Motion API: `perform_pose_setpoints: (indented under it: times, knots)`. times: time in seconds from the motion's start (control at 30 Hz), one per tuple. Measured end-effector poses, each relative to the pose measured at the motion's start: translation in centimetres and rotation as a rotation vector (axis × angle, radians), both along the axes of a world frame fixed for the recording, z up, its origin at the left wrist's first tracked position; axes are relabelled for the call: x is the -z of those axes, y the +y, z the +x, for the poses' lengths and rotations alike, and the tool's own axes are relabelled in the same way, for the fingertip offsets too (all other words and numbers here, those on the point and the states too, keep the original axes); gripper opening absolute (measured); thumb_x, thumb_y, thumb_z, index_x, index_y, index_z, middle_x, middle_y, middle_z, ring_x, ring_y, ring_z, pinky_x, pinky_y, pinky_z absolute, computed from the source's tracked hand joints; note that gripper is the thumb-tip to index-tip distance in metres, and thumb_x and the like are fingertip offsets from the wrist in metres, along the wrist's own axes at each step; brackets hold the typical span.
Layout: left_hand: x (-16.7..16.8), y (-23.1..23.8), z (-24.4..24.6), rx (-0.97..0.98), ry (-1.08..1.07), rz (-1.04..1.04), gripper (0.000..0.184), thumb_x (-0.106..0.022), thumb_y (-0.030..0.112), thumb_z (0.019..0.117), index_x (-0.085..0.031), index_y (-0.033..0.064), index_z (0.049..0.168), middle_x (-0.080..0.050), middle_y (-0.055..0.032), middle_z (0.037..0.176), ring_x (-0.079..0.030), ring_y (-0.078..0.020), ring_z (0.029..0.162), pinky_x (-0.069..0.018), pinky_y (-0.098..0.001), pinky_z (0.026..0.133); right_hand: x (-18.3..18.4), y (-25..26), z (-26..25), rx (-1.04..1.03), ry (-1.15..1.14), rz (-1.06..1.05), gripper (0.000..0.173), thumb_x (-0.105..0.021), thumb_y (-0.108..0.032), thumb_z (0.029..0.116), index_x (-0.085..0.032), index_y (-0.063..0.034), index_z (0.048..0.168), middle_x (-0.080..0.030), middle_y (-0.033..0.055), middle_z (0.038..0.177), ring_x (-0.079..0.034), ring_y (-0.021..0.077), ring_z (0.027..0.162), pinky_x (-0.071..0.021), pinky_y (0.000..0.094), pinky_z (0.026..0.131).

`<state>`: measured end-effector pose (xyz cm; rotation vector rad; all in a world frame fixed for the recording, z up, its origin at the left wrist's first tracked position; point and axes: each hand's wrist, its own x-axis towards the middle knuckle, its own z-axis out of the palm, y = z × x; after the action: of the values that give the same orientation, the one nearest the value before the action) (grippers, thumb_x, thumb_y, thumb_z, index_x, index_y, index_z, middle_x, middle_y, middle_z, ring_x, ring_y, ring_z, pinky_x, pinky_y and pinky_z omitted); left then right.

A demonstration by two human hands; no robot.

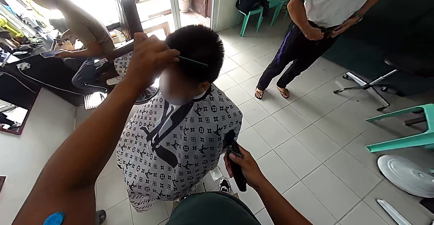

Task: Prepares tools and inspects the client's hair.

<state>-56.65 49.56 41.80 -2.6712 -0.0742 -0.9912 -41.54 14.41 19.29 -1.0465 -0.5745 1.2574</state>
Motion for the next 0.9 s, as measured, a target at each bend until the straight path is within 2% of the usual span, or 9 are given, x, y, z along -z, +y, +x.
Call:
perform_pose_setpoints:
  times: [0.1, 0.17, 0.27, 0.37, 0.43, 0.53, 0.63, 0.73, 0.9]
  knots:
    - [1.6, -0.6, -0.4, 0.011, 0.176, 0.081, 0.019, -0.056, 0.011, 0.1042, -0.074, 0.0085, 0.108, -0.068, -0.0143, 0.089, -0.065, -0.0347, 0.088, -0.0402, -0.0555, 0.088, -0.9, 0.8, 0.1, -0.010, 0.008, 0.009, 0.041, -0.062, -0.025, 0.0949, -0.052, -0.0013, 0.126, -0.065, 0.0034, 0.070, -0.063, 0.0127, 0.050, -0.0563, 0.0265, 0.048]
    - [2.8, -1.3, -0.9, 0.042, 0.249, 0.135, 0.020, -0.057, -0.001, 0.0981, -0.074, 0.0077, 0.103, -0.069, -0.0133, 0.090, -0.065, -0.0341, 0.089, -0.0413, -0.0546, 0.086, -1.3, 1.1, 0.0, -0.020, 0.001, -0.006, 0.040, -0.062, -0.025, 0.0943, -0.052, -0.0019, 0.126, -0.065, 0.0027, 0.070, -0.063, 0.0123, 0.050, -0.0562, 0.0263, 0.047]
    - [1.9, -2.5, -1.0, 0.043, 0.149, 0.135, 0.021, -0.058, 0.003, 0.0989, -0.076, 0.0093, 0.108, -0.070, -0.0128, 0.091, -0.065, -0.0327, 0.089, -0.0402, -0.0534, 0.088, -1.7, 1.6, -0.4, -0.052, -0.026, -0.030, 0.036, -0.058, -0.021, 0.0954, -0.051, -0.0033, 0.126, -0.065, 0.0007, 0.070, -0.062, 0.0108, 0.049, -0.0559, 0.0262, 0.047]
    - [-0.1, -2.8, 0.2, 0.027, 0.061, 0.068, 0.021, -0.056, 0.006, 0.1018, -0.075, 0.0054, 0.112, -0.069, -0.0179, 0.094, -0.064, -0.0384, 0.090, -0.0397, -0.0611, 0.090, -2.0, 1.6, -0.2, -0.084, -0.051, -0.046, 0.030, -0.057, -0.021, 0.0986, -0.049, -0.0059, 0.123, -0.065, 0.0001, 0.072, -0.062, 0.0102, 0.052, -0.0565, 0.0263, 0.050]
    - [0.5, -2.0, 0.5, 0.058, 0.144, 0.072, 0.023, -0.057, -0.001, 0.0969, -0.076, 0.0023, 0.110, -0.069, -0.0199, 0.095, -0.065, -0.0422, 0.092, -0.0409, -0.0649, 0.088, -2.0, 1.5, 0.0, -0.098, -0.053, -0.062, 0.033, -0.058, -0.022, 0.0991, -0.049, -0.0061, 0.126, -0.065, 0.0011, 0.073, -0.062, 0.0109, 0.053, -0.0566, 0.0267, 0.052]
    - [2.4, -1.0, 0.8, 0.158, 0.303, 0.212, 0.031, -0.054, -0.010, 0.0892, -0.076, 0.0037, 0.106, -0.071, -0.0181, 0.092, -0.068, -0.0400, 0.090, -0.0474, -0.0620, 0.083, -2.0, 1.0, 0.4, -0.087, -0.080, -0.080, 0.049, -0.068, -0.018, 0.0933, -0.044, -0.0062, 0.135, -0.064, 0.0019, 0.076, -0.064, 0.0117, 0.057, -0.0579, 0.0277, 0.056]
    - [0.6, -1.7, 1.1, 0.162, 0.174, 0.156, 0.032, -0.046, 0.002, 0.0985, -0.076, 0.0042, 0.110, -0.072, -0.0193, 0.093, -0.068, -0.0403, 0.087, -0.0460, -0.0623, 0.084, -1.6, 0.8, 0.8, -0.080, -0.083, -0.085, 0.061, -0.073, -0.010, 0.0884, -0.038, -0.0072, 0.139, -0.065, 0.0026, 0.079, -0.066, 0.0122, 0.060, -0.0595, 0.0284, 0.060]
    - [-2.0, -2.4, 1.9, 0.089, 0.022, 0.083, 0.031, -0.047, 0.014, 0.1047, -0.075, 0.0026, 0.113, -0.070, -0.0225, 0.094, -0.066, -0.0445, 0.086, -0.0418, -0.0649, 0.080, -1.4, 0.5, 0.8, -0.076, -0.071, -0.112, 0.062, -0.072, -0.007, 0.0886, -0.038, -0.0076, 0.140, -0.065, 0.0038, 0.081, -0.066, 0.0129, 0.060, -0.0596, 0.0286, 0.061]
    - [2.4, -1.6, 1.0, 0.126, 0.230, 0.128, 0.030, -0.046, 0.003, 0.0996, -0.075, 0.0036, 0.104, -0.070, -0.0193, 0.089, -0.068, -0.0421, 0.085, -0.0463, -0.0649, 0.082, -1.2, -0.3, 0.5, -0.072, -0.082, -0.099, 0.063, -0.073, -0.007, 0.0882, -0.038, -0.0067, 0.141, -0.065, 0.0041, 0.084, -0.065, 0.0116, 0.060, -0.0588, 0.0274, 0.060]
